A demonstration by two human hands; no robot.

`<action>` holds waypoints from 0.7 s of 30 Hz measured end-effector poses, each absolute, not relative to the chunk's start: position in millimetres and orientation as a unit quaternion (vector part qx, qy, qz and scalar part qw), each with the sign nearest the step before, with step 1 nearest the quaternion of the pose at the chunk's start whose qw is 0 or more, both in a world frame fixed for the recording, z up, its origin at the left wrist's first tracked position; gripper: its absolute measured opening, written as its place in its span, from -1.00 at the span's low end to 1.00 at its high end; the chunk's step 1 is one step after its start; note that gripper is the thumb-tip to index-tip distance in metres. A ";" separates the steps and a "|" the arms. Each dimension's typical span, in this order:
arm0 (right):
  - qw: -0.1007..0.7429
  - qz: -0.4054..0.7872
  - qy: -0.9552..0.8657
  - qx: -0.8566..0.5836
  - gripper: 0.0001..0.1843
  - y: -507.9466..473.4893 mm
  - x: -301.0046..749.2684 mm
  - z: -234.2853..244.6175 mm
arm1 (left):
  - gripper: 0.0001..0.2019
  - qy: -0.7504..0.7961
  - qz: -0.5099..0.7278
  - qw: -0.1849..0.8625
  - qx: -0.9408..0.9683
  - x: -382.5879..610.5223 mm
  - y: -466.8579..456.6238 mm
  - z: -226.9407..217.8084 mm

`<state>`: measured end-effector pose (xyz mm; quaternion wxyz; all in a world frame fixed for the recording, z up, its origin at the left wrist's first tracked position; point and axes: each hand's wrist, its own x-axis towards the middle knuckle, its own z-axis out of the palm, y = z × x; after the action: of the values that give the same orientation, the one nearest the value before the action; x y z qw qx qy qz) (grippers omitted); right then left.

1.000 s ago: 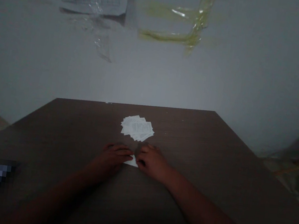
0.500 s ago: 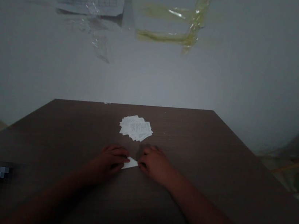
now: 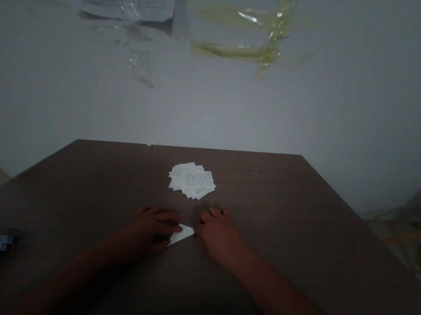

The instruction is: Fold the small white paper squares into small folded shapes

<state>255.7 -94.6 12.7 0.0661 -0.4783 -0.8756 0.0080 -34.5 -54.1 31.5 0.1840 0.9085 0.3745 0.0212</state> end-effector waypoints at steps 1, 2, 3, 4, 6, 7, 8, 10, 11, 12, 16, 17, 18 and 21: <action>0.074 0.016 -0.873 -0.481 -0.86 -93.4 256.8 13.5 | -0.46 0.373 0.019 0.186 0.909 -34.9 -54.9 33.4; 0.083 0.027 -0.871 -0.483 -0.87 -91.7 258.1 13.8 | -0.45 0.371 0.017 0.188 0.909 -35.4 -55.5 34.9; 0.094 0.039 -0.869 -0.484 -0.87 -89.7 259.7 13.5 | -0.44 0.368 0.014 0.189 0.910 -35.8 -55.8 35.7; 0.105 0.051 -0.867 -0.485 -0.87 -87.7 261.4 12.8 | -0.42 0.366 0.012 0.189 0.911 -36.3 -55.9 35.8; 0.125 0.078 -0.862 -0.486 -0.86 -83.9 264.5 10.1 | -0.41 0.361 0.013 0.191 0.913 -37.4 -55.6 34.2; 0.134 0.089 -0.858 -0.487 -0.86 -82.3 265.6 8.2 | -0.40 0.359 0.018 0.191 0.913 -38.0 -55.3 32.6; 0.143 0.100 -0.855 -0.488 -0.85 -80.9 266.4 6.0 | -0.40 0.358 0.025 0.193 0.913 -38.7 -55.0 30.7; 0.157 0.117 -0.850 -0.488 -0.82 -78.2 266.8 1.2 | -0.41 0.354 0.039 0.202 0.912 -40.2 -54.4 26.4; 0.163 0.122 -0.848 -0.490 -0.81 -76.9 266.7 -1.2 | -0.41 0.351 0.046 0.209 0.912 -40.9 -54.0 24.2; 0.169 0.127 -0.845 -0.491 -0.80 -75.7 266.4 -3.5 | -0.40 0.347 0.053 0.216 0.911 -41.6 -53.7 22.1; 0.181 0.145 -0.841 -0.488 -0.75 -72.2 266.5 -9.0 | -0.34 0.331 0.070 0.239 0.910 -44.4 -52.3 14.5; 0.181 0.153 -0.843 -0.482 -0.79 -71.9 267.1 -9.4 | -0.33 0.332 0.071 0.242 0.909 -45.1 -52.0 12.8; 0.181 0.159 -0.846 -0.476 -0.87 -72.0 267.9 -9.5 | -0.31 0.334 0.072 0.243 0.908 -45.8 -51.9 11.2; 0.178 0.174 -0.856 -0.454 -0.86 -73.2 270.5 -8.8 | -0.24 0.342 0.076 0.238 0.906 -46.9 -52.0 8.4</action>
<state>270.5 -73.2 -8.8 0.1782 -0.4539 -0.8556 0.1737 -46.9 -52.0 8.4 0.2377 0.9061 0.3416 0.0762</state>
